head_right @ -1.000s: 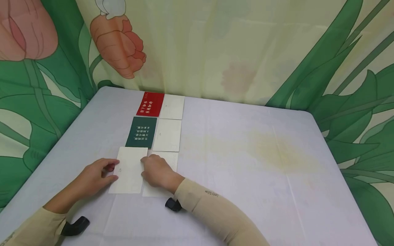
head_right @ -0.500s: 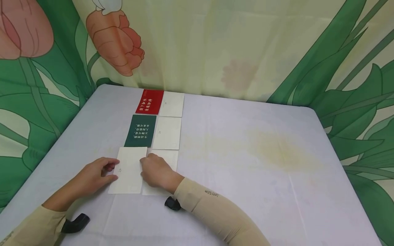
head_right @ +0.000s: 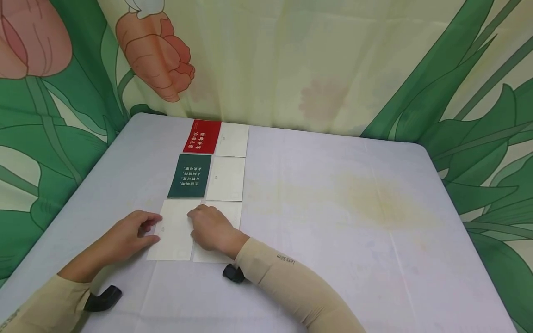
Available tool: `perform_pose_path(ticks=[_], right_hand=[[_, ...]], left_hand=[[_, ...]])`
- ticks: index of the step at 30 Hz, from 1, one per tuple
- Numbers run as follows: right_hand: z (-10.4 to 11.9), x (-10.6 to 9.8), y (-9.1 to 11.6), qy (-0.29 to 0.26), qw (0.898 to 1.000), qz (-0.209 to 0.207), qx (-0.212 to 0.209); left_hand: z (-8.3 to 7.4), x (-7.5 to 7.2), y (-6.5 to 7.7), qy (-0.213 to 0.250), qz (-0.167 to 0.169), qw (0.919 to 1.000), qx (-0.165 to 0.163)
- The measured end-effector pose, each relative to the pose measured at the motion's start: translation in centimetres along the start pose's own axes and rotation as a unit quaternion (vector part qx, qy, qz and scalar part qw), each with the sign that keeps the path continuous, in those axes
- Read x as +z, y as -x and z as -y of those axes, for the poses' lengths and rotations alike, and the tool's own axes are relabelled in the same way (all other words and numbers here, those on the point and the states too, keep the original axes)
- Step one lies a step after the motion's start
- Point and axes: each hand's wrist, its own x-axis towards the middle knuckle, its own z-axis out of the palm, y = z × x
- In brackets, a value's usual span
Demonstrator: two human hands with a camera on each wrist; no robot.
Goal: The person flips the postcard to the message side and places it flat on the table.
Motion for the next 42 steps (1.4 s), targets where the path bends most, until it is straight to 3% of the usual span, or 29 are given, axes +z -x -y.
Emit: perform_pose_path(ticks=[7, 26, 32, 38, 42], right_hand=[[0.0, -0.1, -0.2, 0.012, 1.0, 0.01, -0.003], [0.4, -0.4, 0.0, 0.029, 0.999, 0.02, 0.014], [0.6, -0.6, 0.3, 0.006, 1.0, 0.018, 0.023], [0.5, -2.0, 0.8, -0.024, 1.0, 0.001, 0.019], [-0.4, -3.6, 0.7, -0.043, 0.999, -0.005, -0.006]], left_hand=[[0.0, 0.0, 0.3, 0.009, -0.009, 0.9992, 0.037], [0.0, 0.0, 0.2, 0.006, -0.006, 0.9996, 0.027], [-0.3, -0.4, 0.2, 0.004, 0.0, 0.9997, 0.023], [-0.9, -1.5, 0.1, 0.0, -0.03, 0.999, 0.034], [-1.4, -2.6, -0.3, -0.004, -0.056, 0.9971, 0.052]])
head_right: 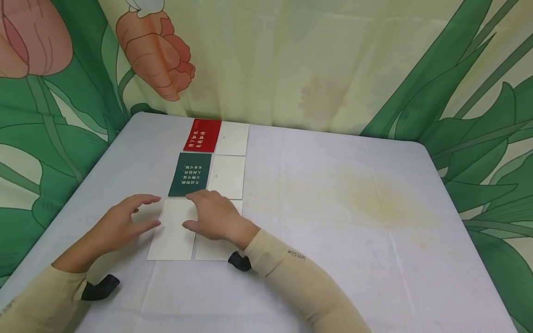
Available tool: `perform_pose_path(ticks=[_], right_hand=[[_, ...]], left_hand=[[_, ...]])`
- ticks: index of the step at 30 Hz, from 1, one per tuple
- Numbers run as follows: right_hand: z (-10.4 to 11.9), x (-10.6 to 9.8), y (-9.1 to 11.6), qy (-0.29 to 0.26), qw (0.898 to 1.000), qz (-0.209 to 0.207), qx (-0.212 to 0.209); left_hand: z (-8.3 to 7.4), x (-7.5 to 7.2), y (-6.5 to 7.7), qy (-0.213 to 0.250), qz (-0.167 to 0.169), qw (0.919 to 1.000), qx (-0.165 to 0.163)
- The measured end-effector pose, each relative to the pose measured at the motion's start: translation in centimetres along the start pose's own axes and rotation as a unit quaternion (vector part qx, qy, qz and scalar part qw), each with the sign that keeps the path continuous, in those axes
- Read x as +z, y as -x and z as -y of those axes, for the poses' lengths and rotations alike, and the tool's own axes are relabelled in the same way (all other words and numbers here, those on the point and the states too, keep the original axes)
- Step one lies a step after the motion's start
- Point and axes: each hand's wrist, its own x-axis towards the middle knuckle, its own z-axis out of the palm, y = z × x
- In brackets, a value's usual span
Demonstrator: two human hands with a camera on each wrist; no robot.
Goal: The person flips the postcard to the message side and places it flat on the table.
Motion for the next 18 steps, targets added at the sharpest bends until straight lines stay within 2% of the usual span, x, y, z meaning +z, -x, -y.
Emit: perform_pose_path(ticks=[6, 10, 18], right_hand=[[-1.6, -2.0, -0.9, -0.001, 0.999, 0.012, -0.038], [-2.5, -2.7, -1.9, 0.016, 0.999, 0.009, -0.03], [-3.0, -3.5, -4.4, 0.061, 0.998, 0.012, 0.004]], left_hand=[[-0.4, -1.4, -1.2, -0.008, -0.022, 0.9996, 0.017], [-0.4, -2.0, -2.4, -0.007, -0.021, 0.9995, 0.02], [0.3, -2.4, -5.5, -0.006, 0.014, 0.9999, -0.005]])
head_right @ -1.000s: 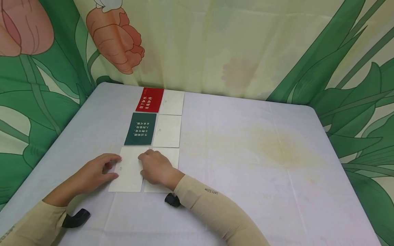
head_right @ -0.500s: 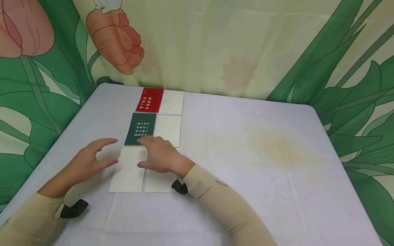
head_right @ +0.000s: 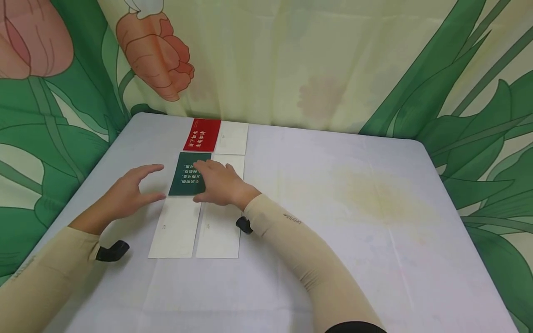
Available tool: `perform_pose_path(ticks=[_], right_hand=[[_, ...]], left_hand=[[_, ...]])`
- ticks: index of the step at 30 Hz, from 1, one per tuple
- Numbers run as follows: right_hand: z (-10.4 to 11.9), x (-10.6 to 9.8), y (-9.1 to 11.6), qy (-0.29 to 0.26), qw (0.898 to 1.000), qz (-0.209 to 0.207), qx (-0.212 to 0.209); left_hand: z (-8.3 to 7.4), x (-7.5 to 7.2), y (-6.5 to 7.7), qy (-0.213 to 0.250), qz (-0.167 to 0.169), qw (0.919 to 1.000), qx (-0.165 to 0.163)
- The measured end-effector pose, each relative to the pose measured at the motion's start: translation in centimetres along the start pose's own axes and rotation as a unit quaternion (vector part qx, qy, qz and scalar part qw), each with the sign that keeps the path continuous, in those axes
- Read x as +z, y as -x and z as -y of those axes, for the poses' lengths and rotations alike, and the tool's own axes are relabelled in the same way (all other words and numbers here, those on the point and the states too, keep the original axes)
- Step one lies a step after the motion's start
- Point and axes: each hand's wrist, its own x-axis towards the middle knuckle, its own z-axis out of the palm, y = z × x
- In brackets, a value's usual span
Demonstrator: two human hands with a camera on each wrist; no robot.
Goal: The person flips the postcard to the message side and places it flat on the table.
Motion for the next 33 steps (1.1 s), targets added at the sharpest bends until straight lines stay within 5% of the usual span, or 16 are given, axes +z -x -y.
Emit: perform_pose_path(ticks=[11, 33], right_hand=[[-1.2, 1.2, -2.8, 0.0, 0.997, 0.032, 0.068], [-1.2, 2.7, -4.6, 0.02, 0.993, 0.064, 0.093]], left_hand=[[1.9, 1.1, -4.0, 0.026, 0.074, 0.9959, -0.045], [2.8, 2.9, -5.1, 0.017, 0.102, 0.9928, -0.062]])
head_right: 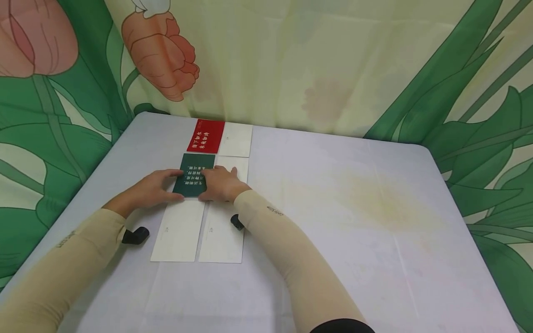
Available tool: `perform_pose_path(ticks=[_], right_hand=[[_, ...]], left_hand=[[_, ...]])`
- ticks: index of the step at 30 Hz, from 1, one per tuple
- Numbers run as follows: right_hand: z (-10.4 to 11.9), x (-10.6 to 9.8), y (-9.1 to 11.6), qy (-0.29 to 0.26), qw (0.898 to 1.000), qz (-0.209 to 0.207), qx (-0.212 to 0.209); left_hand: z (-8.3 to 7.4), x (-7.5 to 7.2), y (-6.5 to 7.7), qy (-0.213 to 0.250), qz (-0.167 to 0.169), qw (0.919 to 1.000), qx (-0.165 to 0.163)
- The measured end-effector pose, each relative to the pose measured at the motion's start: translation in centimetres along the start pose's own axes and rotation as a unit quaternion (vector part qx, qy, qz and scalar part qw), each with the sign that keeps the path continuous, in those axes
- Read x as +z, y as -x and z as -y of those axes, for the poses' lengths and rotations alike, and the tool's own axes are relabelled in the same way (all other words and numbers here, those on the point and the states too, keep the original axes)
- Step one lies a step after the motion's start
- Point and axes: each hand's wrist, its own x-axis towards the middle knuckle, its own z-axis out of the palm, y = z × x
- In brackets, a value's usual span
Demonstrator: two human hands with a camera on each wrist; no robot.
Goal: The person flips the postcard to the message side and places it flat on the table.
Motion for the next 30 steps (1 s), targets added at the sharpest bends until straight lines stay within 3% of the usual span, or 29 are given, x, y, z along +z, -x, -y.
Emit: perform_pose_path(ticks=[11, 20, 30], right_hand=[[-0.09, -0.15, -0.1, 0.024, 0.999, -0.011, -0.018], [-0.27, -0.48, 0.2, 0.009, 0.999, -0.015, -0.045], [-0.49, -0.47, 0.37, -0.032, 0.997, -0.043, -0.064]], left_hand=[[-0.06, 0.09, 0.23, -0.013, -0.002, 0.9999, 0.008], [0.1, 0.12, 0.62, -0.029, -0.017, 0.9991, 0.026], [0.44, 0.16, 0.18, 0.009, -0.073, 0.9968, 0.03]])
